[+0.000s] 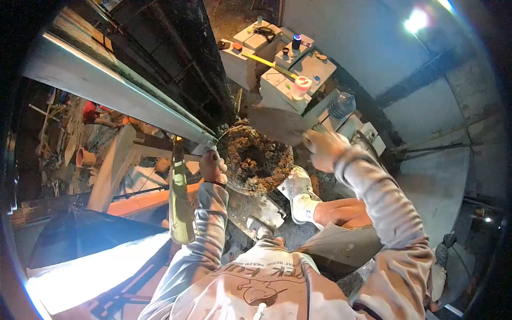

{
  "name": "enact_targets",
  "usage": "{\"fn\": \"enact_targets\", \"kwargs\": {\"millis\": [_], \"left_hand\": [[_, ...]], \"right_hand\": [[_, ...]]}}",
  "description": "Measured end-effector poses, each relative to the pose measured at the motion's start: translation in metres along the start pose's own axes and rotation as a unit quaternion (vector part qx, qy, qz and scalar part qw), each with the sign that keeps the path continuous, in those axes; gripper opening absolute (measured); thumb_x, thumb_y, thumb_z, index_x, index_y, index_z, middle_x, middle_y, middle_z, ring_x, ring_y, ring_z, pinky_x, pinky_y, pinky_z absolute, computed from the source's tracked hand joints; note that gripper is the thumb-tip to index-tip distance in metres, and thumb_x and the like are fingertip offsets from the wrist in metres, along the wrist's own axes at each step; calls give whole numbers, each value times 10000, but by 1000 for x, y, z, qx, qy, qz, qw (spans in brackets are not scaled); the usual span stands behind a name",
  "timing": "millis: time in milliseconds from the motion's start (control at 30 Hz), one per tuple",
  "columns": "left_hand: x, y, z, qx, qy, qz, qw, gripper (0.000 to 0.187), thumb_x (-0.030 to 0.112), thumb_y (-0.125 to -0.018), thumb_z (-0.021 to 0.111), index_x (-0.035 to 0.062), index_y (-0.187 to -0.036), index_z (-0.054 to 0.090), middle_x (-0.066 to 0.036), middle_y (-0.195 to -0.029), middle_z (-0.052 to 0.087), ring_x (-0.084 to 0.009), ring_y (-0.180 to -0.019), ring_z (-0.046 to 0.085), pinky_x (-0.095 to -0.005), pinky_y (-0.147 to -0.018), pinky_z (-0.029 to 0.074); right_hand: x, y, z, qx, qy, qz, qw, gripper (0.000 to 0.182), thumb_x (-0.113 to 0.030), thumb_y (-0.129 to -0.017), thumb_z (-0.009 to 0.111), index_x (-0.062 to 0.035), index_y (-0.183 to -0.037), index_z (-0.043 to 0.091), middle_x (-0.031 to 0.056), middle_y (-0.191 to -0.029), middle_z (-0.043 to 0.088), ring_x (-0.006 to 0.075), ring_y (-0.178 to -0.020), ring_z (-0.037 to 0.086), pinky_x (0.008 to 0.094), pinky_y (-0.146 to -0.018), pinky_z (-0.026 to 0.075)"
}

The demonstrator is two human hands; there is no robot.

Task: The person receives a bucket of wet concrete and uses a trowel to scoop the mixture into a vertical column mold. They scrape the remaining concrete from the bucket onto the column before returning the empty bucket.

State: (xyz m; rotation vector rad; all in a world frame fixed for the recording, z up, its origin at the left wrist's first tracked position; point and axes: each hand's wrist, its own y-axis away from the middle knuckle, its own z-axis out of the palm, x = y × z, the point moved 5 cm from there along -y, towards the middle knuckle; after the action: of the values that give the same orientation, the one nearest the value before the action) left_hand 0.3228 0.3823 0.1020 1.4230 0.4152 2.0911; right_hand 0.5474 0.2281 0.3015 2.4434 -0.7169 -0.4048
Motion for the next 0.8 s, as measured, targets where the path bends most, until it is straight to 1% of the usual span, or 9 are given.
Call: {"fn": "enact_targets", "kwargs": {"millis": [33, 100, 200, 300, 433, 633, 700, 733, 800], "left_hand": [[3, -1, 2, -8, -12, 36, 999, 312, 238, -792, 552, 137, -566, 363, 13, -476, 275, -109, -358, 292, -266, -339, 200], [4, 6, 8, 21, 4, 0, 1000, 319, 241, -789, 556, 135, -555, 366, 6, -468, 289, -118, -348, 295, -269, -337, 214], [6, 8, 15, -44, -25, 19, 999, 307, 247, -788, 557, 131, -568, 378, 9, -461, 286, -120, -338, 287, -269, -336, 219], [10, 8, 12, -16, -42, 57, 997, 314, 232, -777, 556, 89, -535, 417, 4, -428, 343, -111, -314, 313, -264, -328, 229], [11, 9, 13, 20, -3, 30, 999, 285, 205, -771, 564, 92, -553, 421, 7, -477, 364, -101, -334, 330, -257, -329, 238], [4, 9, 10, 34, 44, -13, 998, 250, 179, -763, 577, 104, -577, 427, 19, -515, 376, -82, -360, 345, -232, -328, 241], [10, 13, 18, 21, 25, 6, 999, 254, 186, -765, 577, 104, -576, 428, 23, -513, 374, -79, -366, 349, -231, -326, 242], [11, 13, 19, 22, 24, 5, 999, 254, 186, -765, 577, 104, -576, 428, 23, -513, 374, -79, -366, 349, -231, -326, 242], [11, 13, 17, 25, 15, 8, 1000, 265, 192, -766, 578, 103, -567, 428, 24, -503, 368, -83, -363, 348, -232, -333, 249]], "right_hand": [[16, 9, 12, -42, 42, 58, 997, 309, -110, -709, 559, -83, -1016, 527, 158, -809, 605, 295, -833, 608, 395, -696, 465], [45, 18, 35, 104, 77, 27, 991, 294, -85, -674, 539, -84, -967, 530, 160, -826, 589, 349, -788, 582, 399, -686, 466], [63, -3, 60, 183, 77, 46, 979, 332, -162, -713, 570, -66, -1025, 505, 143, -831, 602, 319, -861, 599, 401, -730, 466], [64, -47, 90, 149, -40, 84, 984, 381, -193, -715, 582, -83, -1068, 492, 153, -936, 587, 328, -906, 585, 406, -762, 468], [33, -60, 103, 68, -34, 90, 993, 443, -219, -723, 588, -110, -1135, 467, 170, -1021, 561, 339, -952, 566, 409, -789, 466], [17, -21, 157, 125, -34, 45, 991, 263, -155, -743, 539, -88, -987, 466, 178, -935, 573, 369, -826, 600, 427, -717, 491], [3, -7, 175, 115, -34, 65, 991, 239, -143, -754, 535, -100, -979, 468, 180, -905, 565, 351, -814, 603, 417, -692, 493], [-3, 4, 174, 164, -24, 20, 986, 232, -160, -756, 545, -113, -970, 469, 150, -838, 553, 314, -773, 609, 398, -655, 497], [-6, 13, 165, 170, 14, 24, 985, 232, -166, -754, 550, -115, -965, 467, 137, -816, 544, 299, -762, 610, 385, -645, 498]]}}
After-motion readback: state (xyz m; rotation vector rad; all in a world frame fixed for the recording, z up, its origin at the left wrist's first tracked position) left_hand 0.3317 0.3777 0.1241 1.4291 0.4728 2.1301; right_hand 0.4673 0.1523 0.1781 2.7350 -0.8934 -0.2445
